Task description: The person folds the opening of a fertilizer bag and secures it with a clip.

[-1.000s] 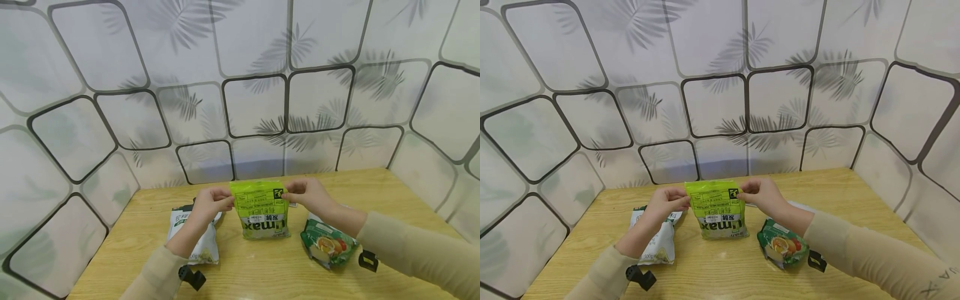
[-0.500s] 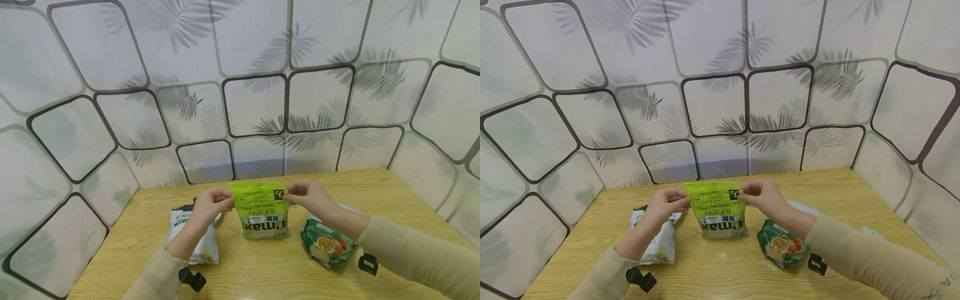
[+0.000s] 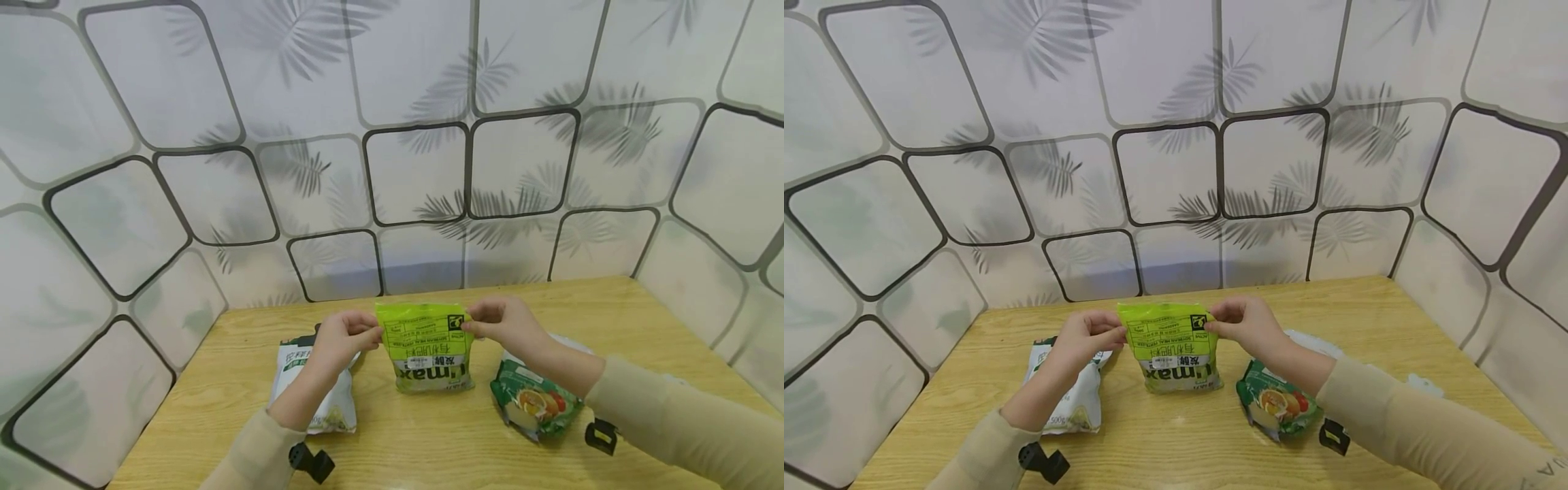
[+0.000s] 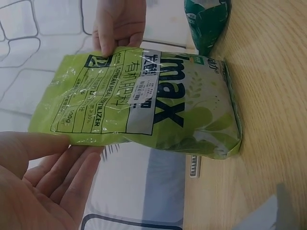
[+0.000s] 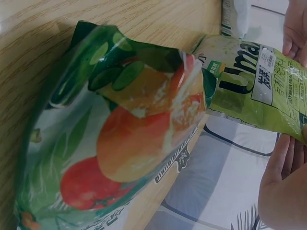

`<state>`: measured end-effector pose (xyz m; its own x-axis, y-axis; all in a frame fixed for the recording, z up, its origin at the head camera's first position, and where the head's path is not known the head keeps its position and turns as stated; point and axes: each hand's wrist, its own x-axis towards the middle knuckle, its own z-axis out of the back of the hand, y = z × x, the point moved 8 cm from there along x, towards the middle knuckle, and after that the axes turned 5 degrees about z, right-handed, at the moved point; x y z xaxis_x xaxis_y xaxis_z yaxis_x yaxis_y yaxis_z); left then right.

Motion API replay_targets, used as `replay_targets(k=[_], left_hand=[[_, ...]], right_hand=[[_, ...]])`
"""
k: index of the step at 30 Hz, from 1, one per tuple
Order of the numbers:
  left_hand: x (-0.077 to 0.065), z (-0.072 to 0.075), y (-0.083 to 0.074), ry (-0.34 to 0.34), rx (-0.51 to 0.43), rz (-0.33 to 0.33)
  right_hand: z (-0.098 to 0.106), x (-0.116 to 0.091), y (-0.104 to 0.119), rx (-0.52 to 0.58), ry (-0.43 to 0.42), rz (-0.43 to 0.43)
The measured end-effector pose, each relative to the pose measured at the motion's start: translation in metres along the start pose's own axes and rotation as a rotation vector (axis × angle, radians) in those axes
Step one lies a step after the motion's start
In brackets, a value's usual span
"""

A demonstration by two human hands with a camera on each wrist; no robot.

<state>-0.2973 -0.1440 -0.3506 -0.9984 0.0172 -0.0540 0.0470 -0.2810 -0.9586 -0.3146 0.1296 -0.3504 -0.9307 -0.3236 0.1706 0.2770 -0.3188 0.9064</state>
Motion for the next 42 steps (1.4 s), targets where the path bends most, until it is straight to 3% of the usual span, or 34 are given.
replay_targets(k=[7, 16, 33, 42], left_hand=[[-0.002, -0.002, -0.002, 0.018, 0.010, -0.001], [-0.002, -0.002, -0.008, 0.051, 0.107, -0.004], [0.003, -0.006, -0.019, 0.120, 0.123, -0.037], [0.007, -0.006, -0.020, 0.112, 0.156, -0.039]], right_hand=[[-0.001, -0.002, 0.001, 0.000, 0.027, -0.025], [-0.001, -0.001, 0.003, -0.019, 0.045, -0.059], [-0.003, 0.003, 0.010, -0.081, 0.044, -0.063], [-0.004, 0.005, 0.014, -0.081, 0.037, -0.046]])
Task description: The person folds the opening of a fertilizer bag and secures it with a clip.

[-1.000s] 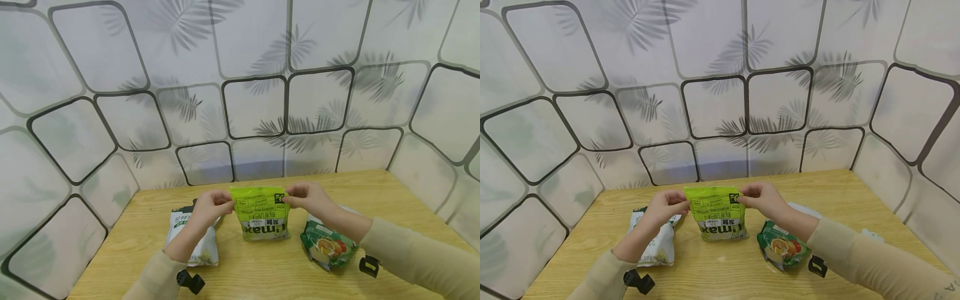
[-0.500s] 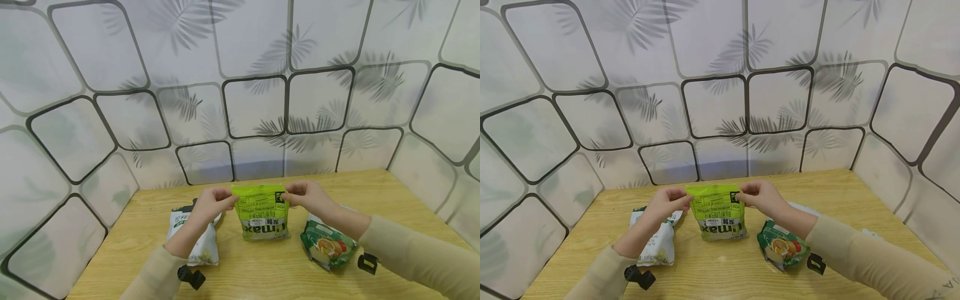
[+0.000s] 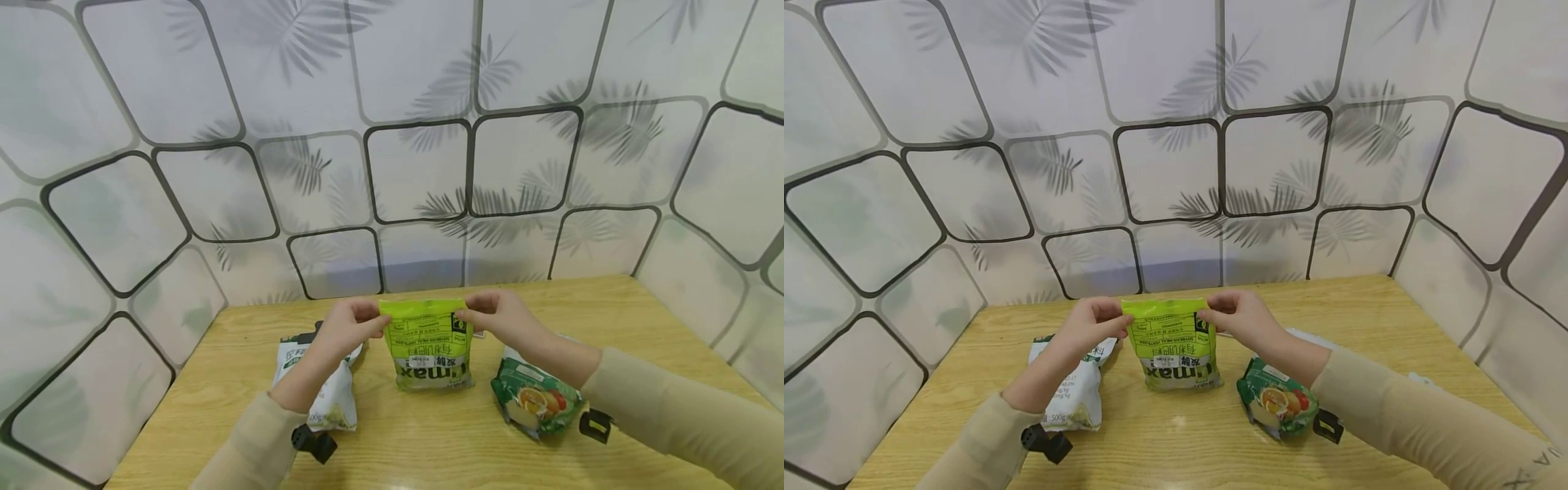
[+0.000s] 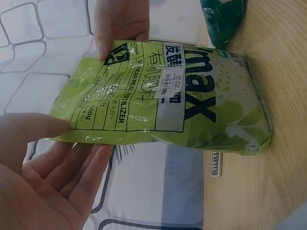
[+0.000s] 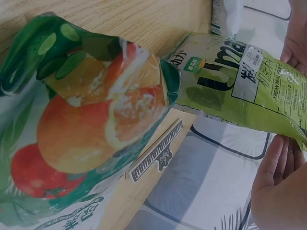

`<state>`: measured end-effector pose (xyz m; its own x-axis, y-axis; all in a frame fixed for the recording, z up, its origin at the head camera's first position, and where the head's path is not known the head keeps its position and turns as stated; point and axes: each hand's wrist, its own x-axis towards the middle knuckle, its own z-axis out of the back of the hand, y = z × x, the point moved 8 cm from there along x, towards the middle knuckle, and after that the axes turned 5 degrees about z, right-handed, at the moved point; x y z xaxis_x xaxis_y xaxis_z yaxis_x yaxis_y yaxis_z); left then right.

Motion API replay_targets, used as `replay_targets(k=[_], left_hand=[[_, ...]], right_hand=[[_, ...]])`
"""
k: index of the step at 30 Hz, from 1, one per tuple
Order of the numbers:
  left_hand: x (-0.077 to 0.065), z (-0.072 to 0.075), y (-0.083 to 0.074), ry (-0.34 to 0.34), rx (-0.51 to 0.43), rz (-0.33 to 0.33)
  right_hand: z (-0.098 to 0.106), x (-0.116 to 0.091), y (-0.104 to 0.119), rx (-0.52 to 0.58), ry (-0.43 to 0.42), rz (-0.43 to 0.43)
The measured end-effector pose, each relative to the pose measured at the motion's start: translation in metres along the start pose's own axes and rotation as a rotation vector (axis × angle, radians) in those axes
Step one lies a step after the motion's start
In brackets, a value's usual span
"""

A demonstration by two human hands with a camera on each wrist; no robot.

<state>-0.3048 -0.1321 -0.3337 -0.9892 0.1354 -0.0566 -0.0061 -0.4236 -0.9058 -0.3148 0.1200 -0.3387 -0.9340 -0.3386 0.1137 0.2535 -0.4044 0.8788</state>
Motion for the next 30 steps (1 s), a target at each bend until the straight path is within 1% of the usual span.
replay_targets(k=[4, 12, 20, 30], left_hand=[[0.0016, 0.0003, -0.0013, 0.000, 0.008, -0.012], [0.0032, 0.0014, -0.0030, -0.003, -0.009, -0.023], [0.0035, 0.0021, -0.0023, -0.025, -0.036, -0.022], [0.0044, 0.0033, 0.0010, -0.039, -0.063, 0.000]], right_hand=[[0.0000, 0.0008, 0.0005, -0.005, -0.010, 0.003], [-0.0006, 0.0004, 0.0039, 0.000, -0.044, 0.013], [-0.0019, 0.0025, 0.0035, 0.012, -0.030, 0.022], [-0.0021, 0.0030, 0.0059, 0.042, -0.025, 0.062]])
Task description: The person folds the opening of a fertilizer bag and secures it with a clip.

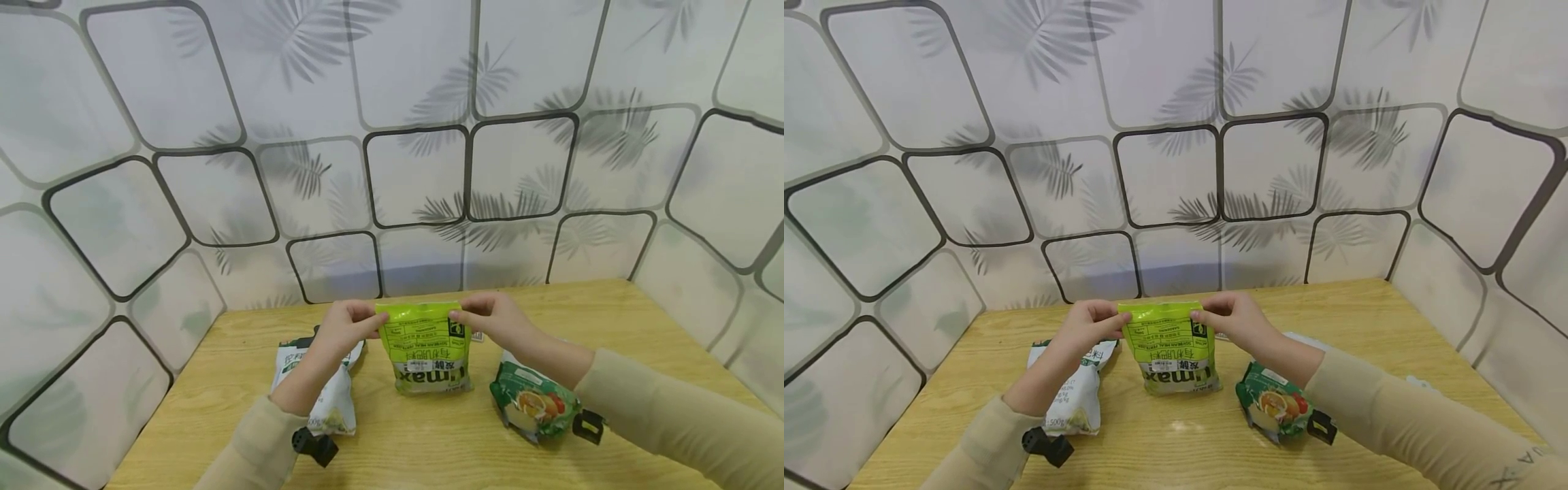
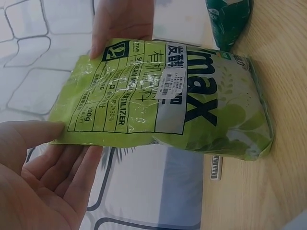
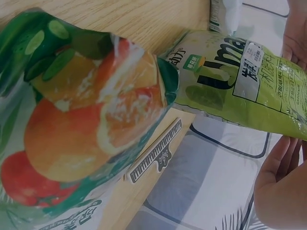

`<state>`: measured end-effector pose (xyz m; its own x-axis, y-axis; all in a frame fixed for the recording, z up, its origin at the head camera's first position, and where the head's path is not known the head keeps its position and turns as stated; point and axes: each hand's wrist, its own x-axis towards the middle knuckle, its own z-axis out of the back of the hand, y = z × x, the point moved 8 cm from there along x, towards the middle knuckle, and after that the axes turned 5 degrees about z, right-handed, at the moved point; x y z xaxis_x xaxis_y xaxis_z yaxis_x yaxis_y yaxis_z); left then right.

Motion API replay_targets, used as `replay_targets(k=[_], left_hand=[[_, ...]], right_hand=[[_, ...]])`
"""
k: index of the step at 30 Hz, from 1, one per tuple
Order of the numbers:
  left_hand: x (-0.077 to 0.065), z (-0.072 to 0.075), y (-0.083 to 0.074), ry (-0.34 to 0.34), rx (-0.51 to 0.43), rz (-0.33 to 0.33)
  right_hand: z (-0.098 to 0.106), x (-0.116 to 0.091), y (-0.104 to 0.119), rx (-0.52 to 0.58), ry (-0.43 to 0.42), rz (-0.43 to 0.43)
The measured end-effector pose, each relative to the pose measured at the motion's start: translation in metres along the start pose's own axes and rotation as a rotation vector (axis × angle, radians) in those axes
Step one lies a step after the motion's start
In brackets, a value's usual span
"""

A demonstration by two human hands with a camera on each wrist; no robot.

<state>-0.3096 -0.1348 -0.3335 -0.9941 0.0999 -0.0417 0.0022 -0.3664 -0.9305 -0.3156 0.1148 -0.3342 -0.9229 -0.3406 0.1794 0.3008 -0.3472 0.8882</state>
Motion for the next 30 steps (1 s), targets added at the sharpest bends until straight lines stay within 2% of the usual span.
replay_targets(k=[9, 16, 30], left_hand=[[0.000, -0.001, 0.003, -0.033, -0.038, 0.028], [0.001, -0.002, 0.008, -0.061, -0.069, 0.041], [0.004, -0.002, 0.011, -0.055, -0.080, 0.085]], right_hand=[[0.000, 0.002, -0.002, 0.018, -0.035, 0.020], [-0.002, 0.003, -0.001, 0.039, -0.026, 0.057], [-0.002, 0.004, -0.005, 0.036, -0.010, 0.019]])
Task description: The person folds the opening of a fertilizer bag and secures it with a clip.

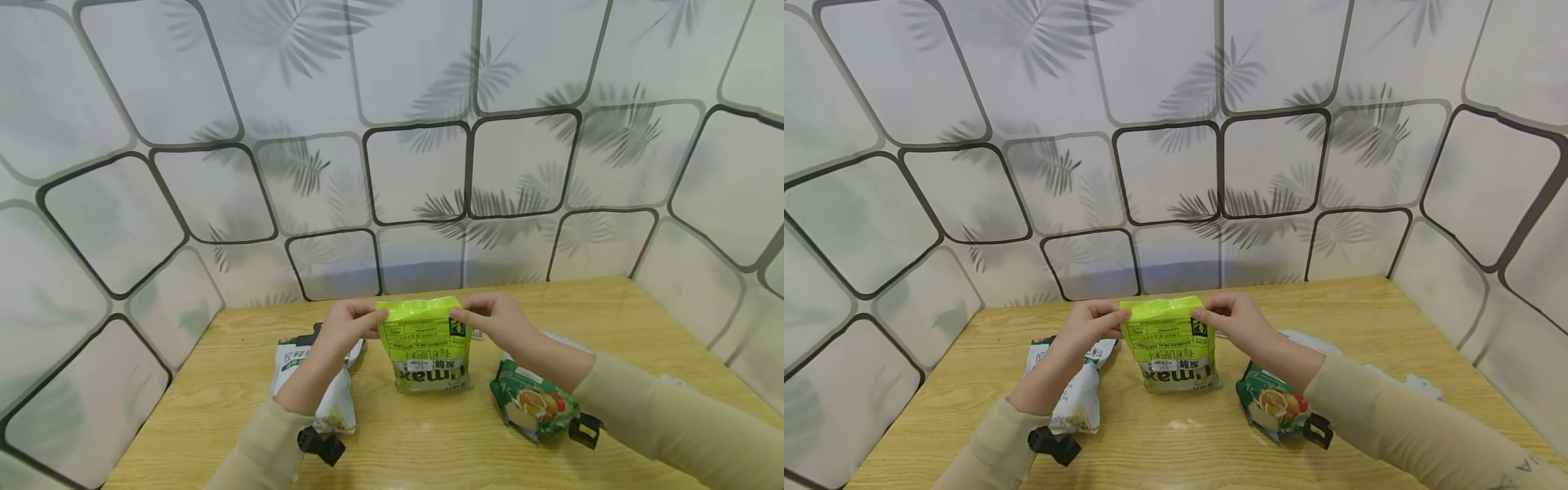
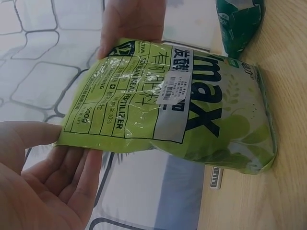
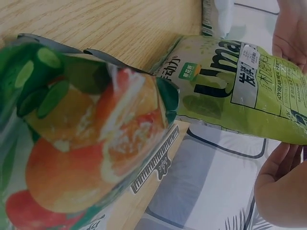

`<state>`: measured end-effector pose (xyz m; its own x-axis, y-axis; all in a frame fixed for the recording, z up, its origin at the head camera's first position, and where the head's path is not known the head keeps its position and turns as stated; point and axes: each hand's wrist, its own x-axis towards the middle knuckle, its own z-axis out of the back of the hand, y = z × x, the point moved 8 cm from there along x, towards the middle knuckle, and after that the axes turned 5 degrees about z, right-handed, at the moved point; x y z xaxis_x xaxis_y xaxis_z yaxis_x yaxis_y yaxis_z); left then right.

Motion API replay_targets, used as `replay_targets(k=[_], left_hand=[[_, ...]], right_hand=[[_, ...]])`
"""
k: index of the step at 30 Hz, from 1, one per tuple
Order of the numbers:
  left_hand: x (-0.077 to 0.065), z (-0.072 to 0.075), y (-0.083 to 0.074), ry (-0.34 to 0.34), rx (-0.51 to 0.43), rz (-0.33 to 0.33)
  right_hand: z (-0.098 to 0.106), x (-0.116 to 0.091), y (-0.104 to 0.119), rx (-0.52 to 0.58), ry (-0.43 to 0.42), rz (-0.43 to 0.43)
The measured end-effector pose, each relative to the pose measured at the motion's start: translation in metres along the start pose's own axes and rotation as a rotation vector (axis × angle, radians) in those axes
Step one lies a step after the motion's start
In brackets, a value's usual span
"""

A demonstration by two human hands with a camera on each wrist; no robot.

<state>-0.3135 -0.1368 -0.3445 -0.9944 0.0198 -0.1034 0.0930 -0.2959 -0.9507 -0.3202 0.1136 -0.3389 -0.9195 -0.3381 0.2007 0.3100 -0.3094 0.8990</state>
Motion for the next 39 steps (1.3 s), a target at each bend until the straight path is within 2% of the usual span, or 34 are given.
replay_targets(k=[6, 15, 23, 27, 31, 39], left_hand=[[0.002, -0.002, 0.000, 0.003, -0.018, 0.003], [0.004, -0.003, -0.001, 0.017, -0.028, 0.000], [0.004, -0.004, -0.001, 0.014, -0.032, -0.010], [0.004, -0.006, 0.000, 0.000, -0.043, -0.017], [0.003, -0.007, 0.000, -0.009, -0.041, -0.028], [0.002, -0.008, -0.001, 0.027, -0.065, -0.055]], right_hand=[[-0.002, 0.000, 0.000, -0.018, 0.002, -0.019], [-0.001, -0.002, -0.004, 0.019, 0.026, -0.063], [-0.002, -0.001, -0.007, 0.020, 0.013, -0.093], [-0.004, -0.001, -0.006, 0.022, 0.019, -0.076], [-0.004, 0.000, -0.003, 0.031, 0.033, -0.023], [-0.007, -0.001, 0.003, 0.082, 0.068, 0.046]])
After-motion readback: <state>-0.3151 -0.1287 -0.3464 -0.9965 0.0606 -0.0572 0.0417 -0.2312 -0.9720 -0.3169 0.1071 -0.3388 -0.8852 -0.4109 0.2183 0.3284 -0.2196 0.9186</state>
